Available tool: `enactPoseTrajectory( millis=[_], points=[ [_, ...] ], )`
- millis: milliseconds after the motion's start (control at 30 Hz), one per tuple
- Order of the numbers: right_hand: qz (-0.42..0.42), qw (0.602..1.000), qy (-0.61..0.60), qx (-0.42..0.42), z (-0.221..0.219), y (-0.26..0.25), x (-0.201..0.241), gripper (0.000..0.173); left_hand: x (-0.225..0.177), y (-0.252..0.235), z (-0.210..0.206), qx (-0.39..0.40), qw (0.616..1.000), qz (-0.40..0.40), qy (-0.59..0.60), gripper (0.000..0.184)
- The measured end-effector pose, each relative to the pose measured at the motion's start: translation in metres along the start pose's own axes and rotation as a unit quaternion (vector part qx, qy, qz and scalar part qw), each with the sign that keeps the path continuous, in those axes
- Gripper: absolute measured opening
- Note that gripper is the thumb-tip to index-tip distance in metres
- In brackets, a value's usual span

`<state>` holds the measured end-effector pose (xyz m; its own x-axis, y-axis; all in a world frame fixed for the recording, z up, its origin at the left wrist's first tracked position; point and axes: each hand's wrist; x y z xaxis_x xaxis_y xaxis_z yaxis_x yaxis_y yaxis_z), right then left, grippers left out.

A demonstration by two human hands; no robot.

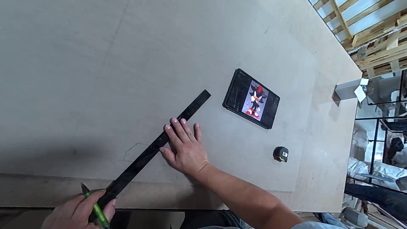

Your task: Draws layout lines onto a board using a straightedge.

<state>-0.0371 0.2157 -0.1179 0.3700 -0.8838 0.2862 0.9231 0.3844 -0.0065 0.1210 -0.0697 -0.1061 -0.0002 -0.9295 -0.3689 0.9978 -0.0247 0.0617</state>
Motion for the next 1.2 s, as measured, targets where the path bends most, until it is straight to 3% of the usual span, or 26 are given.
enactPoseTrajectory(
  millis=[633,767,1200],
  points=[
    [-0.001,1.0,-0.002,0.001,-0.004,0.0,0.0,0.068,0.004,0.004,-0.006,-0.017,1.0,0.003,0.013,0.045],
    [0.014,0.999,-0.024,-0.019,-0.005,0.0,-0.004,0.066,-0.013,-0.002,0.002,-0.028,0.999,0.02,-0.008,0.05],
    [0.03,0.997,-0.064,-0.019,-0.009,-0.008,-0.004,0.076,-0.016,0.007,0.003,-0.036,0.999,0.031,-0.003,0.037]
  ],
)
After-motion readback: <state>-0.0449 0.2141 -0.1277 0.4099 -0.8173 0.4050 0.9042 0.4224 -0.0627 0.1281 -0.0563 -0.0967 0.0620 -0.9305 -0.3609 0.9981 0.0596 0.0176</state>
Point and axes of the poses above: each hand's wrist, its own y-axis away from the middle knuckle, its own z-axis out of the back of the hand, x = y × z, and after that the axes turned 3 degrees about -y, right-handed
